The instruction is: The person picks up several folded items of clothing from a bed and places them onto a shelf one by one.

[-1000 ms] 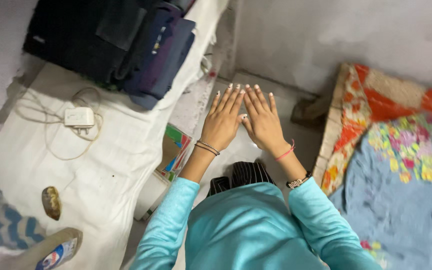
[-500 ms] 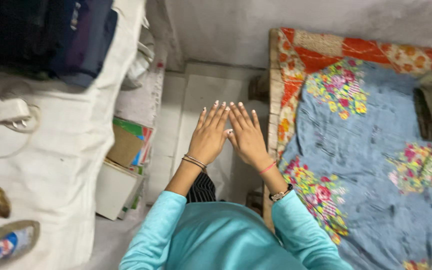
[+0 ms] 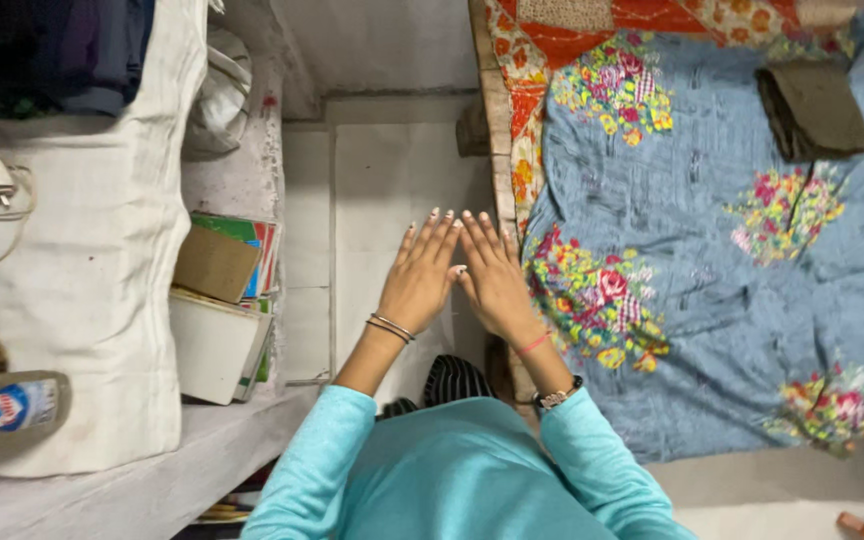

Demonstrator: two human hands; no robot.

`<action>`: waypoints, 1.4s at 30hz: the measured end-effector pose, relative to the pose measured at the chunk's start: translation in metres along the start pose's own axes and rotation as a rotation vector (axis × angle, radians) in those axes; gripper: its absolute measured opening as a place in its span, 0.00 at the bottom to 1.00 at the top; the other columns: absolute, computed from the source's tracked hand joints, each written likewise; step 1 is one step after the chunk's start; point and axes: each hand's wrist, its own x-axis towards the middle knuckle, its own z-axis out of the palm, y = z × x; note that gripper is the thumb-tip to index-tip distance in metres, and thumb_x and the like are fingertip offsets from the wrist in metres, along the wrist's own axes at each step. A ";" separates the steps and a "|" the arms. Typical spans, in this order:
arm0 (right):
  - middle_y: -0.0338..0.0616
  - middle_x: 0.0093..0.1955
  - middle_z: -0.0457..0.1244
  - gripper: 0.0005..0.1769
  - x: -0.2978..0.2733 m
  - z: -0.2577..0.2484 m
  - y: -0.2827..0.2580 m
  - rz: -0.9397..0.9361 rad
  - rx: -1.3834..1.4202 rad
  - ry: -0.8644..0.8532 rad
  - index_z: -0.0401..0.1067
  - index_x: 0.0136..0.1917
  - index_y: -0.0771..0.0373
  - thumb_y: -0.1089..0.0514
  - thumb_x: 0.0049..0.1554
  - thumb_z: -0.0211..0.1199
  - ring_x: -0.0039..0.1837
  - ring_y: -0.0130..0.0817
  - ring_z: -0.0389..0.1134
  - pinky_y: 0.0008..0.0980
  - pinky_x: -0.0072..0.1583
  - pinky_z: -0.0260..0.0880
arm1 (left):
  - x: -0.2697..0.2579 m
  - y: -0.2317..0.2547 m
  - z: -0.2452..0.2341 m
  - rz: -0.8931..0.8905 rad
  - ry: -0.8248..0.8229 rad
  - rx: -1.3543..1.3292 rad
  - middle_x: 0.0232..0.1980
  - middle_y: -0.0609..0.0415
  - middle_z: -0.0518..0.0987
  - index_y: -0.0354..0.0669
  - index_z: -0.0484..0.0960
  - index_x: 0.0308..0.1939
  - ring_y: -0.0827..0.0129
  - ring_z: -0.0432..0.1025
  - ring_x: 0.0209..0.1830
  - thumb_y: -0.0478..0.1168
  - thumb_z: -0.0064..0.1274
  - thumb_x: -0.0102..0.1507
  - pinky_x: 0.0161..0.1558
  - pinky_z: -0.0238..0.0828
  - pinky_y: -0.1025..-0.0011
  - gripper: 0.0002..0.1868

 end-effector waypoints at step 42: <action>0.51 0.84 0.45 0.38 -0.455 -0.168 0.119 0.356 -0.087 0.011 0.50 0.80 0.66 0.51 0.61 0.53 0.84 0.47 0.41 0.49 0.79 0.41 | -0.120 0.415 0.180 0.322 -0.157 -0.173 0.81 0.45 0.56 0.36 0.60 0.76 0.51 0.44 0.83 0.46 0.45 0.68 0.78 0.38 0.50 0.33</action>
